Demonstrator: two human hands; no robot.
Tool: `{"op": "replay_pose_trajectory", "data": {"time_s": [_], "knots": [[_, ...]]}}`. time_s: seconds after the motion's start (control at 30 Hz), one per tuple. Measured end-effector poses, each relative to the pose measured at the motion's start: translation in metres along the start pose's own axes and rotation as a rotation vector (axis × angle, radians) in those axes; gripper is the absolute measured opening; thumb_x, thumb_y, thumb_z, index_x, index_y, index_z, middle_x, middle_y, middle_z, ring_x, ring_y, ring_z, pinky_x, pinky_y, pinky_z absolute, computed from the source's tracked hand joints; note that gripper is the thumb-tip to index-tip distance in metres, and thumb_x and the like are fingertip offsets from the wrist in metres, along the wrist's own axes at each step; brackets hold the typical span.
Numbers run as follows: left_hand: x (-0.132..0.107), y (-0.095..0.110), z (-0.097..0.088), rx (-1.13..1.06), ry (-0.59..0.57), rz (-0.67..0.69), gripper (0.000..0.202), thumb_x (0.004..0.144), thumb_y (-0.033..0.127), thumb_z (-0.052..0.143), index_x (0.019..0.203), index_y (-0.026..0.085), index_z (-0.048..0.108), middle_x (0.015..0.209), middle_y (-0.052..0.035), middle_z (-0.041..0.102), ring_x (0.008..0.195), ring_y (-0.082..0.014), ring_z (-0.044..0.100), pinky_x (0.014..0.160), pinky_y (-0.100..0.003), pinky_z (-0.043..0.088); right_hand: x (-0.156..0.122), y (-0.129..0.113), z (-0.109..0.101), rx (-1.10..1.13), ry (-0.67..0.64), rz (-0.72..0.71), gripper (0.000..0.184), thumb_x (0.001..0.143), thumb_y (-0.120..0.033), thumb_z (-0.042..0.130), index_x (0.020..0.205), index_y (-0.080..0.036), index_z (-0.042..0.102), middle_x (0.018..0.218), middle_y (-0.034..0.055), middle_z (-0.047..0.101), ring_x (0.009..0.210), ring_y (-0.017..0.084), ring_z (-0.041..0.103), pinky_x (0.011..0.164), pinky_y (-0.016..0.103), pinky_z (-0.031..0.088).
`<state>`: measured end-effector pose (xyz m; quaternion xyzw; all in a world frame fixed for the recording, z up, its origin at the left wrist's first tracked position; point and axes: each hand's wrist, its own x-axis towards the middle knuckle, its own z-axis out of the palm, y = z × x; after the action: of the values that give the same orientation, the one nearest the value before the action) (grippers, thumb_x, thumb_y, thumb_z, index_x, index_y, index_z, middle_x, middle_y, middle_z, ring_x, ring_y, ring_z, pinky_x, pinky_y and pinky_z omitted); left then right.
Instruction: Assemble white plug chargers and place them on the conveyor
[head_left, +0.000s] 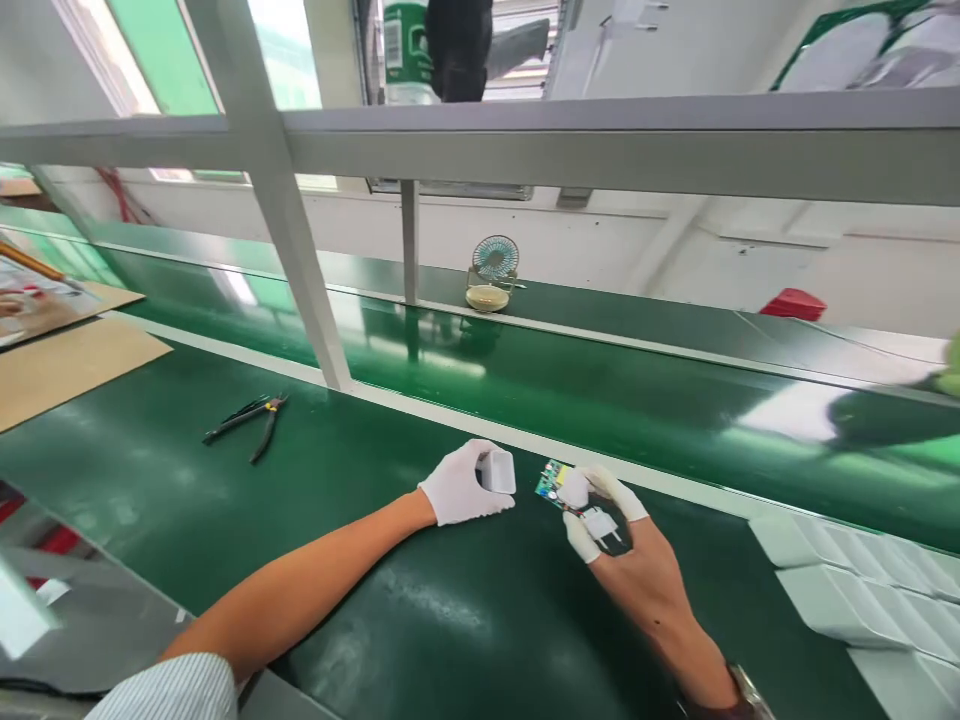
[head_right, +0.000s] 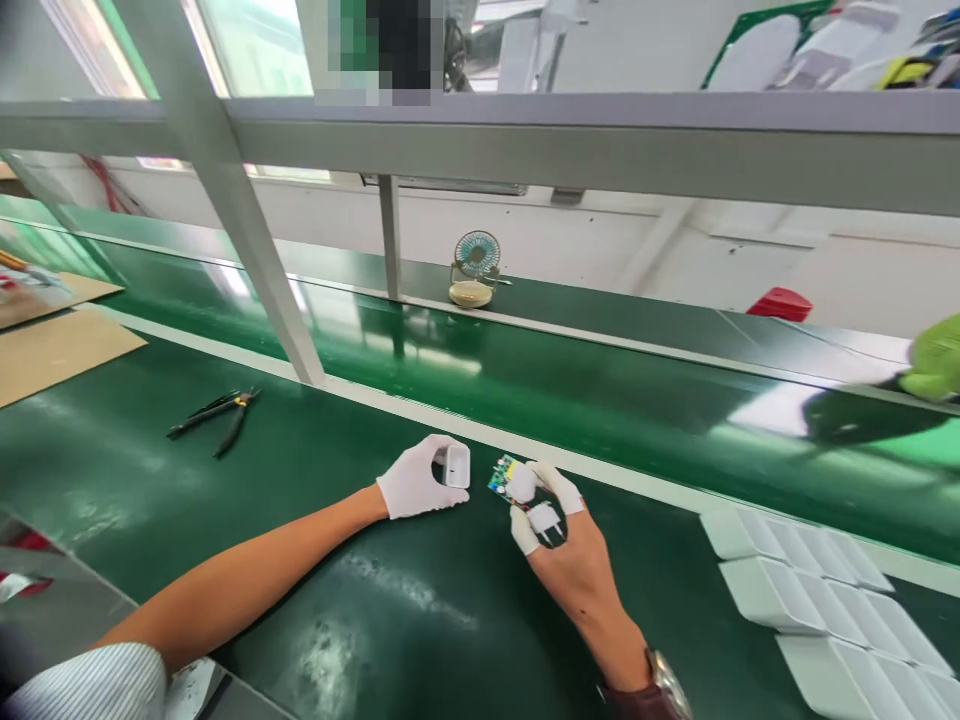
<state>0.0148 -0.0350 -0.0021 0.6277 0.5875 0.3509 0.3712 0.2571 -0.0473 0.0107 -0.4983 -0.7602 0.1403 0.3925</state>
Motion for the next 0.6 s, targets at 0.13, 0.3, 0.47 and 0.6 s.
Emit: {"op": "replay_pose_trajectory", "data": {"time_s": [0.13,0.3,0.47,0.6], "knots": [[-0.001,0.002,0.001,0.018,-0.001,0.050,0.060,0.061,0.025,0.082,0.116,0.024,0.058,0.103,-0.0008,0.069,0.096,-0.0218,0.067,0.087,-0.036,0.056,-0.003,-0.007,0.001,0.056,-0.032,0.000,0.054,0.087,-0.032,0.058,0.139,-0.026,0.049,0.123,0.0079,0.068,0.102,0.023,0.070,0.086,0.036,0.060],[-0.003,0.001,0.002,0.053,-0.001,0.106,0.061,0.063,0.025,0.080,0.120,0.024,0.058,0.111,-0.0027,0.067,0.094,-0.0213,0.067,0.086,-0.037,0.057,-0.009,-0.010,0.002,0.045,-0.036,-0.059,0.056,0.089,-0.026,0.057,0.143,-0.027,0.045,0.121,0.0080,0.068,0.099,0.023,0.070,0.081,0.035,0.063],[-0.003,-0.007,0.006,0.058,0.006,0.222,0.064,0.065,0.026,0.081,0.124,0.026,0.057,0.124,-0.0056,0.064,0.112,-0.0254,0.063,0.099,-0.041,0.053,-0.014,-0.014,0.002,-0.027,-0.048,-0.184,0.061,0.092,-0.019,0.055,0.149,-0.030,0.038,0.129,0.0091,0.063,0.104,0.024,0.069,0.089,0.039,0.060],[-0.003,-0.012,0.007,0.070,0.006,0.353,0.064,0.067,0.027,0.082,0.126,0.026,0.057,0.127,-0.0076,0.062,0.117,-0.0261,0.061,0.103,-0.042,0.051,-0.014,-0.017,0.002,-0.044,-0.089,-0.258,0.068,0.092,-0.016,0.054,0.154,-0.031,0.029,0.131,0.0097,0.062,0.103,0.024,0.068,0.091,0.039,0.060]]}}
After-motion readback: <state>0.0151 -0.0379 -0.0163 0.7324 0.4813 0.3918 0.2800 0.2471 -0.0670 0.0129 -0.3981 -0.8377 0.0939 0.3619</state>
